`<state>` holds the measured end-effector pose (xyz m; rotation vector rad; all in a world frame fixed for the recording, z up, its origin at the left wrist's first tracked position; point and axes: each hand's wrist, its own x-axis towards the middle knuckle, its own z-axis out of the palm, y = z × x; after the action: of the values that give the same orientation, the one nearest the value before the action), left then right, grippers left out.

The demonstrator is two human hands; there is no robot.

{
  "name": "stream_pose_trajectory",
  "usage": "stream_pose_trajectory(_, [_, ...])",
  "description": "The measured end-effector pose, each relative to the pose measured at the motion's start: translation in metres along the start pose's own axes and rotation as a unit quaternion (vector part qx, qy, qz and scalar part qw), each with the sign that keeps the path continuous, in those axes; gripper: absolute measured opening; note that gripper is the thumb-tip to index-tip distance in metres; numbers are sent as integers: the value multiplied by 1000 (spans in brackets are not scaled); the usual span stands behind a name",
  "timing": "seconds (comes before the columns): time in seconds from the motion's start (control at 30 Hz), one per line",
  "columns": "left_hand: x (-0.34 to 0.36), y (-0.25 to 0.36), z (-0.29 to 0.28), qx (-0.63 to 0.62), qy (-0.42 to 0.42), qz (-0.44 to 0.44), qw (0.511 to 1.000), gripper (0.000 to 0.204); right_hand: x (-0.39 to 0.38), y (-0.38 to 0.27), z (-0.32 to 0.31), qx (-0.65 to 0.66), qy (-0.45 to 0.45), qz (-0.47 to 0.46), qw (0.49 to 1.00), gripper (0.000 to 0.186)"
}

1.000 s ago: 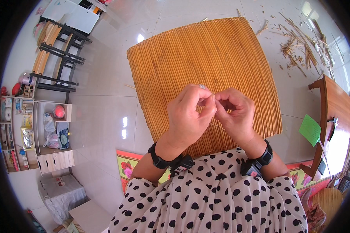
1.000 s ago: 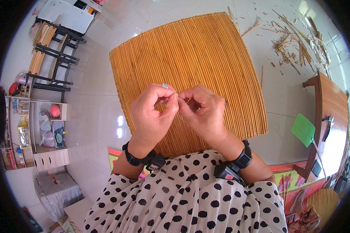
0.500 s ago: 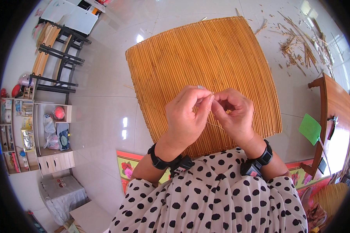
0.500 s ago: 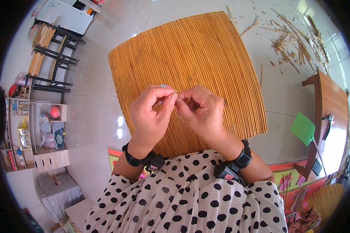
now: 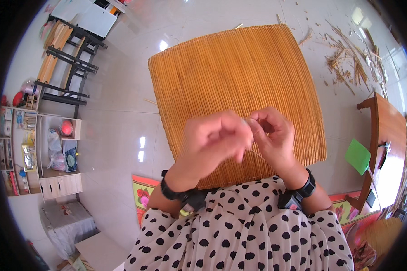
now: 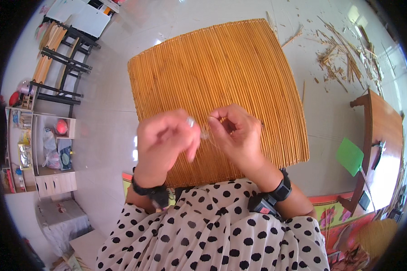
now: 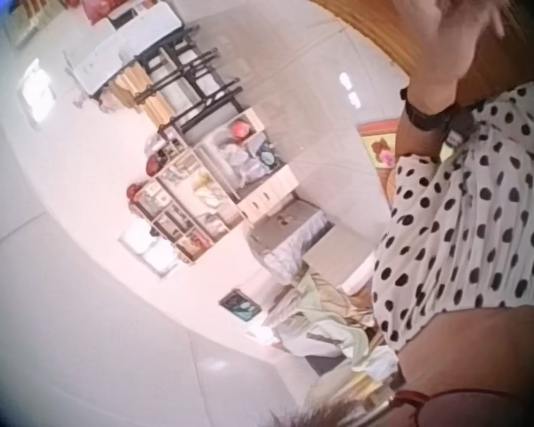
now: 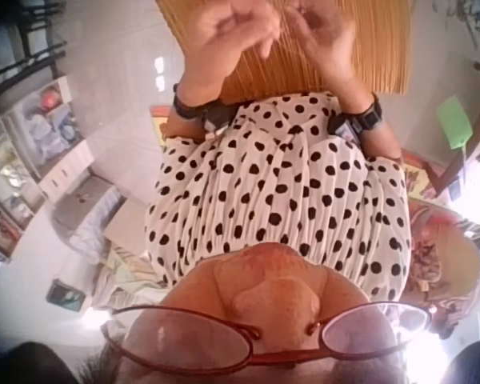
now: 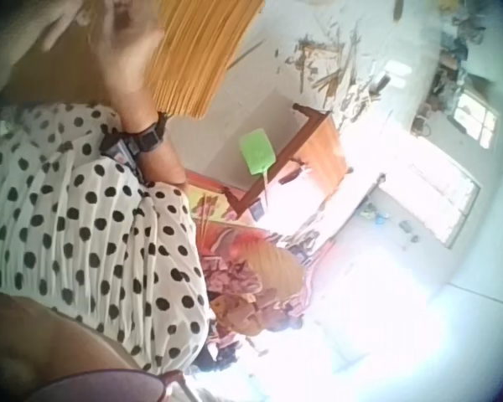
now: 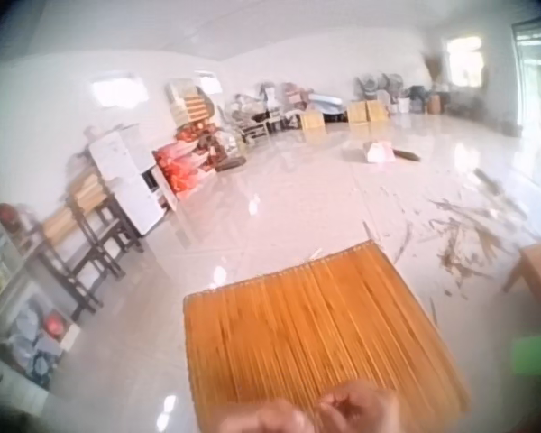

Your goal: The person sits on the floor and weaves a white string through the edge of a rectangular bamboo mat. They tie knots to secure the string, cut the excess with scissors, and continue threading the string along the mat's edge.

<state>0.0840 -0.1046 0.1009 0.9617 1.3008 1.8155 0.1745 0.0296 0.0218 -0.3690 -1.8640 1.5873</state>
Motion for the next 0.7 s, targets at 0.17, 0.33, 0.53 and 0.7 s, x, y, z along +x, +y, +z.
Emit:
stream_pose_trajectory(0.17, [-14,52,27,-72,-181,129,972,6,-4,-13,-9,84,-17,102,991,6])
stream_pose_trajectory(0.33, [-24,56,56,-198,-194,204,939,14,0,-15,-10,113,-26,101,988,9])
stream_pose_trajectory(0.53, [-22,61,39,-168,-252,200,932,16,-1,-12,-8,128,-43,116,984,7])
stream_pose_trajectory(0.7, [-10,48,22,28,-166,224,960,10,1,-15,-7,148,-43,127,980,10])
